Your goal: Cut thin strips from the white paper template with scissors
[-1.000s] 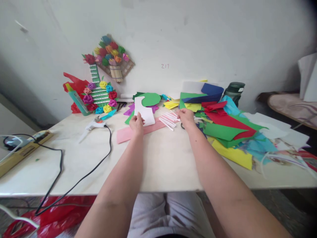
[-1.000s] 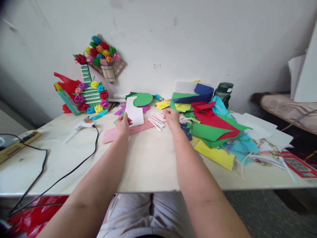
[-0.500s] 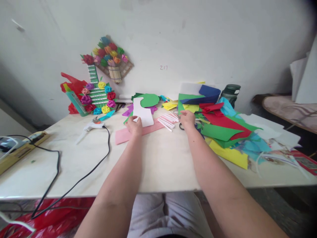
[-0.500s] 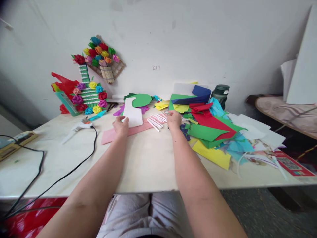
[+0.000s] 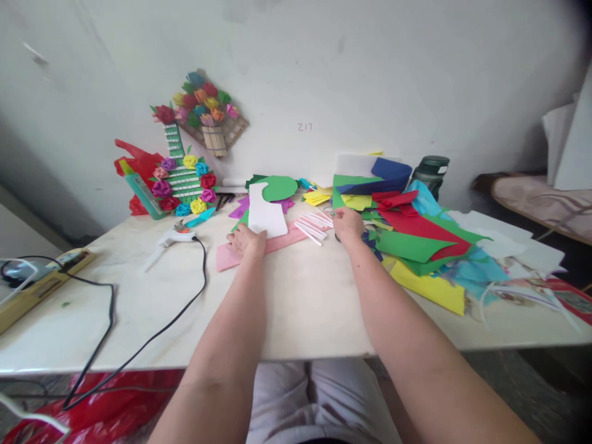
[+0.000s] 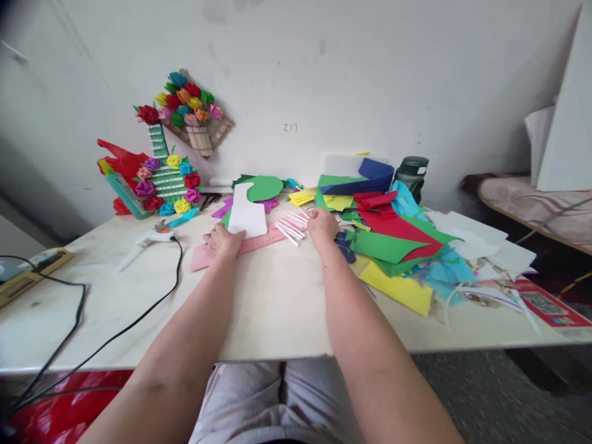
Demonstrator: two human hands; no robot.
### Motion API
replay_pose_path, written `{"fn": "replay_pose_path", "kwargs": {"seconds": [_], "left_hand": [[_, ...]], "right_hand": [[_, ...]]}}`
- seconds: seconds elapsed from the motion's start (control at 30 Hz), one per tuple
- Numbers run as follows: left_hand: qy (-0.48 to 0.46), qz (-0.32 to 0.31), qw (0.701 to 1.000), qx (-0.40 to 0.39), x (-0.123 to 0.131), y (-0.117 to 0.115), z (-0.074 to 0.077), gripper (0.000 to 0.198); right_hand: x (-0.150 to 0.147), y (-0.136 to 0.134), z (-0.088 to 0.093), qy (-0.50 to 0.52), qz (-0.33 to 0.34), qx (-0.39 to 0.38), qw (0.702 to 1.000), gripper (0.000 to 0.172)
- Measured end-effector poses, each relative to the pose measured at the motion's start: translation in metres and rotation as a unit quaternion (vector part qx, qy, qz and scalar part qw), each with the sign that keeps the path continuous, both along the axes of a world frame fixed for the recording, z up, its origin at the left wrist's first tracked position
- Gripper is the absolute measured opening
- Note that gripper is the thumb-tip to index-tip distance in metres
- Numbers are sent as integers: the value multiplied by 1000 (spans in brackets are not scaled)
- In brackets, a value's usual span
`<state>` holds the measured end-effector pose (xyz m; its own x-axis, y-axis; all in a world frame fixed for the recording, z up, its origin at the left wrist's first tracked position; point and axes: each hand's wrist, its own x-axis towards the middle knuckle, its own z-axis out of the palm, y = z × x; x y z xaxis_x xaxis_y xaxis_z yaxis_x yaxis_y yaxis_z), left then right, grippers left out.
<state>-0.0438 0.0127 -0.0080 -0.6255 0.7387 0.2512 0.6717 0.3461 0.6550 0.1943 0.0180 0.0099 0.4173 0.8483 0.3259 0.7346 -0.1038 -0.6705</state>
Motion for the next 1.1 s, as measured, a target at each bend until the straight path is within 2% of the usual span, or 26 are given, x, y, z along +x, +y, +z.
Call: {"fn": "replay_pose_path", "kwargs": {"seconds": [0.17,0.27,0.33,0.4,0.5,0.63,0.73,0.8,0.87,0.9,0.97,1.03,1.1], "left_hand": [[-39,3,999,37,-5,7,-3,62],[-55,15,998,34,-6,9,-4,67],[-65,20,997,43,-6,10,-4,64],[-84,22,994,64,-4,9,-3,58],[-106,30,991,80,-3,7,-1,53],[-135,14,987,87,-8,9,0,56],[-188,-31,971,142,-14,14,-3,55],[-255,-47,949,181,-15,15,-5,44],[-344,-104,918,165,-14,14,-5,27],[-376,-133,905,152,-13,12,-4,24],[-403,-143,890,156,-10,7,-1,20],[-422,-141,874,196,-6,4,1,19],[-453,-155,845,237,-3,2,2,20]], "right_hand": [[-6,-2,1,-60,34,-25,997,34],[-19,-2,-4,-128,126,-23,983,36],[-32,-4,-10,-204,227,8,952,36],[-47,-7,-16,-257,290,16,922,40],[-64,-11,-24,-295,359,-48,884,46],[-71,-13,-25,-304,380,-92,869,47],[-68,-14,-22,-299,384,-89,869,46],[-65,-15,-22,-293,385,-79,872,45],[-64,-15,-24,-290,383,-71,874,44],[-63,-14,-25,-290,382,-68,875,43],[-62,-13,-27,-287,376,-56,879,42],[-63,-12,-28,-274,360,-13,892,41],[-64,-11,-25,-245,333,46,910,39]]}}
